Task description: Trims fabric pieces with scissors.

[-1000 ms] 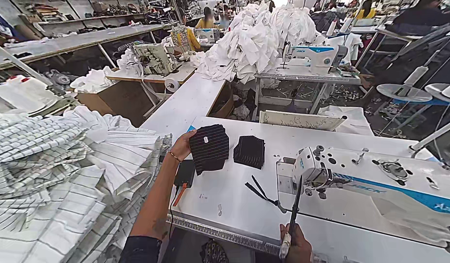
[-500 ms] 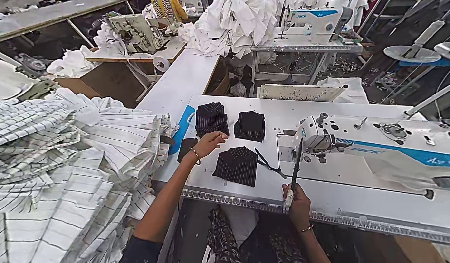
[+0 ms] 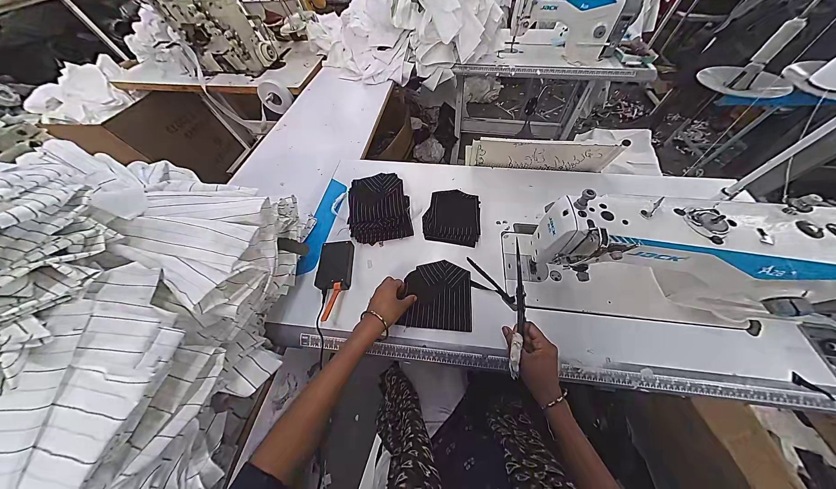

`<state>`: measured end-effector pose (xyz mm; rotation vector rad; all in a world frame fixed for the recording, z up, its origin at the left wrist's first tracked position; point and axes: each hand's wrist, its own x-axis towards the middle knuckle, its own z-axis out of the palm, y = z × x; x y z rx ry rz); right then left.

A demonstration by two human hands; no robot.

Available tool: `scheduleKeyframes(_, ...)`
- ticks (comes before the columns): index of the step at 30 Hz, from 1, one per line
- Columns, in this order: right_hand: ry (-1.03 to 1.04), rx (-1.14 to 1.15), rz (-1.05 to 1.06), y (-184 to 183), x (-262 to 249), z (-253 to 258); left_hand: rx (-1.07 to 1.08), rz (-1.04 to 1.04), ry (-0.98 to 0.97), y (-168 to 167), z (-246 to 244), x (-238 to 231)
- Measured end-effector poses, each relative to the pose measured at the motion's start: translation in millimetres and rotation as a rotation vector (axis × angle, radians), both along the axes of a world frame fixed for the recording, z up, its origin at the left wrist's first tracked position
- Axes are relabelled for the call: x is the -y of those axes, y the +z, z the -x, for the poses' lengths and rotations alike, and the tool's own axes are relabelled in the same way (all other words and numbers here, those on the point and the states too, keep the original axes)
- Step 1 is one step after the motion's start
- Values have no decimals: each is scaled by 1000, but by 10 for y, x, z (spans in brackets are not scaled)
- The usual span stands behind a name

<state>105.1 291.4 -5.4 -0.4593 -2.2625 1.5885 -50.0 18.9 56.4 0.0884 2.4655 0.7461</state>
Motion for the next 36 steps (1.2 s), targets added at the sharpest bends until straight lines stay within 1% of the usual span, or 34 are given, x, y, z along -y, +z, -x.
scheduleKeyframes(3, 46, -27, 102, 83, 108, -22, 19, -55, 18, 186, -11, -33)
scheduleKeyframes(6, 114, -91, 248, 242, 328, 34, 18, -244, 59, 284, -59, -124)
scheduleKeyframes(8, 179, -128, 290, 325, 477, 126, 31, -377, 73, 314, -91, -239)
scheduleKeyframes(11, 231, -92, 241, 404, 641, 277, 107, -647, 118, 437, -180, -424)
scheduleKeyframes(13, 154, -39, 156, 413, 691, 342, 164, -870, 194, 467, -291, -498)
scheduleKeyframes(14, 114, -31, 136, 411, 684, 355, 127, -921, 230, 421, -369, -524)
scheduleKeyframes(15, 80, -37, 144, 417, 662, 359, 29, -891, 241, 322, -458, -548)
scheduleKeyframes(16, 48, -53, 170, 428, 634, 366, -71, -784, 185, 196, -551, -561)
scheduleKeyframes(17, 20, -70, 202, 442, 604, 372, -130, -643, 48, 62, -633, -559)
scheduleKeyframes(18, -2, -82, 231, 454, 574, 370, -162, -513, -132, -64, -693, -572)
scheduleKeyframes(20, -33, -96, 257, 479, 507, 335, -254, -341, -428, -310, -724, -671)
scheduleKeyframes(21, -51, -105, 258, 495, 477, 297, -339, -284, -520, -390, -694, -730)
scheduleKeyframes(22, -72, -123, 260, 516, 449, 247, -408, -237, -571, -423, -635, -793)
scheduleKeyframes(23, -95, -149, 256, 529, 417, 183, -448, -195, -597, -414, -561, -857)
scheduleKeyframes(24, -121, -177, 242, 537, 378, 104, -443, -148, -613, -371, -486, -918)
scheduleKeyframes(27, -222, -224, 154, 502, 207, -207, -322, -38, -627, -254, -329, -1069)
scheduleKeyframes(28, -270, -216, 110, 480, 140, -327, -274, -40, -641, -241, -295, -1107)
scheduleKeyframes(30, -370, -176, 47, 448, 20, -564, -356, -135, -650, -350, -250, -1157)
scheduleKeyframes(33, -485, -113, 79, 336, -76, -809, -397, -190, -725, -500, -196, -1185)
scheduleKeyframes(36, -566, -50, 182, 276, -76, -878, -353, -97, -808, -497, -166, -1189)
